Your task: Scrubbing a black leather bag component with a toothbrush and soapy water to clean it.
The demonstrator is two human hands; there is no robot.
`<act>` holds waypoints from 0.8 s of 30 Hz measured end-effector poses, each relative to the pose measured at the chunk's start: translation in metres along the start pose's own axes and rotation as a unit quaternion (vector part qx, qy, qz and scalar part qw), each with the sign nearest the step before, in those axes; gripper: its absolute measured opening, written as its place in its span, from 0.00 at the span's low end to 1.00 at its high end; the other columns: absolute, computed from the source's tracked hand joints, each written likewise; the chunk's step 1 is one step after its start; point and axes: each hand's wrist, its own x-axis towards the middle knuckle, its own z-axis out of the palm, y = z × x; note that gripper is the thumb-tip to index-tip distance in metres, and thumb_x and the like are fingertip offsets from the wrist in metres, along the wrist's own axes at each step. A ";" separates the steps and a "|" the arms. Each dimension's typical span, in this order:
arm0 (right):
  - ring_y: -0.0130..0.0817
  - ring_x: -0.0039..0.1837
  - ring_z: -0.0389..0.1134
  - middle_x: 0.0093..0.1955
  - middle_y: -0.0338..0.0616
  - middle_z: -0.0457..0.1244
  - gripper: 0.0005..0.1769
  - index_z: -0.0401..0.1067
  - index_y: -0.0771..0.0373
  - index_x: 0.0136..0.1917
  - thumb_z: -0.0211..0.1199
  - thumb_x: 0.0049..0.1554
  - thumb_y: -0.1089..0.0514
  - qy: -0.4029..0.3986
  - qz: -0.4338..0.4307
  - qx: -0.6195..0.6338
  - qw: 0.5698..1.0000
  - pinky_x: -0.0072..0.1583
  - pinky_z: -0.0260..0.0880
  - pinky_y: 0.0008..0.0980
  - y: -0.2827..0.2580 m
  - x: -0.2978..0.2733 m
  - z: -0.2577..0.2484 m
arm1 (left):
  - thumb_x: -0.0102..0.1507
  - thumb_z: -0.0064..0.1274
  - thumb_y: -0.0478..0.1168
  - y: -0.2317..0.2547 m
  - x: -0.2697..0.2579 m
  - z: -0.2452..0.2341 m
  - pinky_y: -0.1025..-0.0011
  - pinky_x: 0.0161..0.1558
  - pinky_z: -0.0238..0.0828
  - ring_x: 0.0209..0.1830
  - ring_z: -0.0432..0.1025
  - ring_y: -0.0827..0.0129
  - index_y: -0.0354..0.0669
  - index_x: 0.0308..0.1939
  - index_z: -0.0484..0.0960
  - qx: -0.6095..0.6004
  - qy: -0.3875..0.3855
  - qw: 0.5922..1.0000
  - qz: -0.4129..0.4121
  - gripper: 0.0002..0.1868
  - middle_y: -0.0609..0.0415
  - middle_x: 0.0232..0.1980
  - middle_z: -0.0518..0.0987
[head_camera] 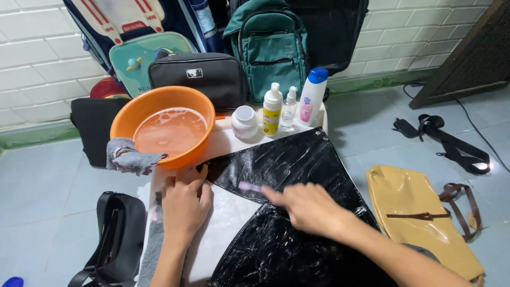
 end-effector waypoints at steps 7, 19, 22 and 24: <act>0.33 0.29 0.61 0.38 0.42 0.67 0.37 0.62 0.41 0.78 0.49 0.58 0.66 -0.037 0.030 -0.013 0.999 0.35 0.67 0.32 -0.015 0.040 -0.020 | 0.60 0.51 0.47 0.003 0.004 -0.005 0.54 0.42 0.74 0.39 0.71 0.43 0.51 0.42 0.91 0.002 -0.022 1.000 -0.018 0.15 0.38 0.40 0.81; 0.37 0.40 0.69 0.41 0.34 0.71 0.41 0.63 0.35 0.75 0.50 0.52 0.66 -0.064 0.070 0.018 0.995 0.47 0.69 0.42 0.051 -0.049 -0.030 | 0.59 0.51 0.47 0.002 0.004 -0.004 0.56 0.41 0.75 0.45 0.70 0.44 0.56 0.47 0.91 -0.002 -0.011 1.000 -0.013 0.17 0.43 0.52 0.81; 0.33 0.35 0.63 0.36 0.35 0.70 0.39 0.62 0.33 0.76 0.49 0.54 0.64 -0.067 0.103 0.023 0.992 0.42 0.65 0.37 0.070 -0.052 -0.027 | 0.59 0.51 0.47 0.001 0.004 -0.003 0.56 0.40 0.75 0.42 0.71 0.44 0.55 0.45 0.91 0.012 -0.015 1.000 -0.011 0.16 0.41 0.45 0.82; 0.27 0.27 0.56 0.32 0.32 0.69 0.39 0.63 0.26 0.75 0.48 0.57 0.63 -0.065 0.176 0.005 0.982 0.35 0.60 0.29 0.078 -0.058 -0.024 | 0.60 0.51 0.47 0.003 0.001 -0.002 0.55 0.38 0.74 0.38 0.71 0.44 0.55 0.45 0.92 0.019 -0.011 1.000 0.002 0.16 0.39 0.38 0.82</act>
